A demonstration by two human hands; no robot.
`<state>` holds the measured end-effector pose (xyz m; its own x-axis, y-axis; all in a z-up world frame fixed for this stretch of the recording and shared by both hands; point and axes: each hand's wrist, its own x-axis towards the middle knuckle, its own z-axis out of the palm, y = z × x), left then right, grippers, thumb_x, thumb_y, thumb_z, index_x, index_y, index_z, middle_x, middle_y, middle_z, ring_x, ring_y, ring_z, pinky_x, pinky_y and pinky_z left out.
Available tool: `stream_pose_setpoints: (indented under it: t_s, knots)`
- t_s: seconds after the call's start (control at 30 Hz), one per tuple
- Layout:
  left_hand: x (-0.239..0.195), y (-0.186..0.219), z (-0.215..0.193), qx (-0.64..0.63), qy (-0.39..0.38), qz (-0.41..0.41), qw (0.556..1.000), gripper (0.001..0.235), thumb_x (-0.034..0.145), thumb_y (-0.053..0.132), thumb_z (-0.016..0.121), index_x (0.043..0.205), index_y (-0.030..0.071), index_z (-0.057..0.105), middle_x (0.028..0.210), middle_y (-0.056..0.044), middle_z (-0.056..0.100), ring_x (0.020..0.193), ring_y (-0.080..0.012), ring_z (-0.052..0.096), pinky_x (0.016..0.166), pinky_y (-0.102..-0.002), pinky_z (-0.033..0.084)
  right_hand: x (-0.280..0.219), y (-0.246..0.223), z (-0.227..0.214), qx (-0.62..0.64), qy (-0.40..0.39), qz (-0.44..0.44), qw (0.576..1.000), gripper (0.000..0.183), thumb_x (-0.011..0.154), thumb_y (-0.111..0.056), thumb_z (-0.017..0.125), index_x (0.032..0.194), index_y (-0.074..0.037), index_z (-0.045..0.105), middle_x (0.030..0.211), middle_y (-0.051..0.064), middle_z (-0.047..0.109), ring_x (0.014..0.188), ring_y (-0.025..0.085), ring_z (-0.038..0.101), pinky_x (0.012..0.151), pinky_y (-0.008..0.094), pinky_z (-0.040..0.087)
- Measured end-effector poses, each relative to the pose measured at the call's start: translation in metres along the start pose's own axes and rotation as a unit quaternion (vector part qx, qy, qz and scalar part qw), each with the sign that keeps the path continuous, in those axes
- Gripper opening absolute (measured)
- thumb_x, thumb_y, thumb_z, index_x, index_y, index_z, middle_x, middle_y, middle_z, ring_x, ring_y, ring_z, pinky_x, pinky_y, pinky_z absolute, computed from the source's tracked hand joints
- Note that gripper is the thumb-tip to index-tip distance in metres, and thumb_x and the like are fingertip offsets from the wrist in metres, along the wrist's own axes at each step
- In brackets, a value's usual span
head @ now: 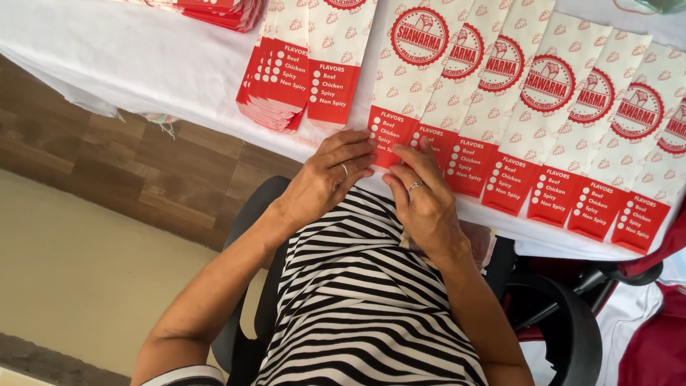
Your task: The person sorts paper shawarma bags by hand, applies glue to the edges of the bags using a bottle, and presses the edges together to seal them before stacking them on a table.
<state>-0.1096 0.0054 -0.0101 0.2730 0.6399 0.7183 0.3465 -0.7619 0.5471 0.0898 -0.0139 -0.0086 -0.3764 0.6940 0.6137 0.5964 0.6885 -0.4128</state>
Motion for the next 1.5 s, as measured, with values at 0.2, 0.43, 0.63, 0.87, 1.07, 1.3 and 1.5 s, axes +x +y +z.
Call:
stream_pose_setpoints:
  t_s: [0.2, 0.43, 0.63, 0.87, 1.07, 1.3, 1.5]
  knots:
    - [-0.001, -0.006, 0.003, -0.031, 0.014, -0.009, 0.999, 0.012, 0.091, 0.001, 0.076, 0.095, -0.010, 0.076, 0.102, -0.021, 0.074, 0.105, -0.0423, 0.072, 0.096, -0.049, 0.055, 0.002, 0.001, 0.000, 0.008, 0.003, 0.008, 1.000, 0.011, 0.096, -0.002, 0.075, 0.096, 0.009, 0.074, 0.123, 0.019, 0.072, 0.115, 0.034, 0.070, 0.117, 0.050, 0.044]
    - [0.002, 0.000, 0.000, -0.056, 0.028, -0.028, 0.998, 0.012, 0.091, 0.003, 0.077, 0.096, -0.008, 0.076, 0.101, -0.020, 0.073, 0.105, -0.0434, 0.071, 0.095, -0.052, 0.054, 0.004, 0.001, 0.002, 0.019, 0.002, 0.024, 1.000, 0.011, 0.095, -0.001, 0.077, 0.092, 0.008, 0.073, 0.118, 0.018, 0.072, 0.111, 0.033, 0.071, 0.120, 0.051, 0.040]
    - [-0.003, -0.008, 0.002, -0.054, 0.021, -0.022, 0.998, 0.011, 0.093, 0.003, 0.073, 0.095, -0.008, 0.076, 0.103, -0.021, 0.073, 0.106, -0.0438, 0.071, 0.095, -0.052, 0.055, 0.003, 0.001, -0.003, 0.025, -0.010, 0.028, 0.999, 0.010, 0.096, -0.002, 0.075, 0.095, 0.007, 0.074, 0.120, 0.019, 0.072, 0.114, 0.035, 0.070, 0.121, 0.053, 0.038]
    - [0.001, 0.000, 0.009, -0.046, 0.038, -0.076, 0.995, 0.009, 0.092, 0.003, 0.075, 0.091, -0.006, 0.073, 0.101, -0.018, 0.071, 0.104, -0.0392, 0.070, 0.094, -0.049, 0.054, 0.009, -0.002, 0.000, 0.030, 0.010, 0.057, 0.998, 0.012, 0.095, -0.001, 0.078, 0.090, 0.007, 0.072, 0.115, 0.016, 0.072, 0.109, 0.033, 0.071, 0.120, 0.052, 0.036]
    - [-0.001, 0.009, 0.021, -0.056, 0.074, -0.175, 0.980, 0.011, 0.084, -0.007, 0.078, 0.089, -0.007, 0.069, 0.098, -0.016, 0.067, 0.105, -0.0381, 0.068, 0.095, -0.049, 0.052, 0.018, -0.004, -0.003, 0.080, 0.022, 0.151, 0.985, 0.015, 0.084, 0.003, 0.087, 0.084, 0.003, 0.071, 0.110, 0.011, 0.073, 0.103, 0.031, 0.073, 0.121, 0.046, 0.038]
    - [0.001, 0.009, 0.015, -0.083, 0.062, -0.211, 0.972, 0.012, 0.088, -0.011, 0.068, 0.096, -0.004, 0.072, 0.098, -0.015, 0.067, 0.107, -0.0365, 0.068, 0.097, -0.045, 0.053, 0.023, -0.004, -0.013, 0.118, -0.012, 0.205, 0.972, 0.013, 0.082, 0.008, 0.084, 0.084, 0.002, 0.072, 0.109, 0.011, 0.074, 0.103, 0.030, 0.073, 0.121, 0.045, 0.038]
    - [0.001, 0.006, 0.011, 0.018, 0.044, -0.153, 0.987, 0.022, 0.089, -0.018, 0.058, 0.097, -0.003, 0.072, 0.099, -0.015, 0.067, 0.103, -0.0386, 0.067, 0.094, -0.045, 0.054, 0.025, -0.008, -0.012, 0.101, -0.009, 0.189, 0.977, 0.015, 0.078, 0.011, 0.081, 0.085, 0.001, 0.073, 0.107, 0.012, 0.074, 0.101, 0.034, 0.073, 0.118, 0.049, 0.040]
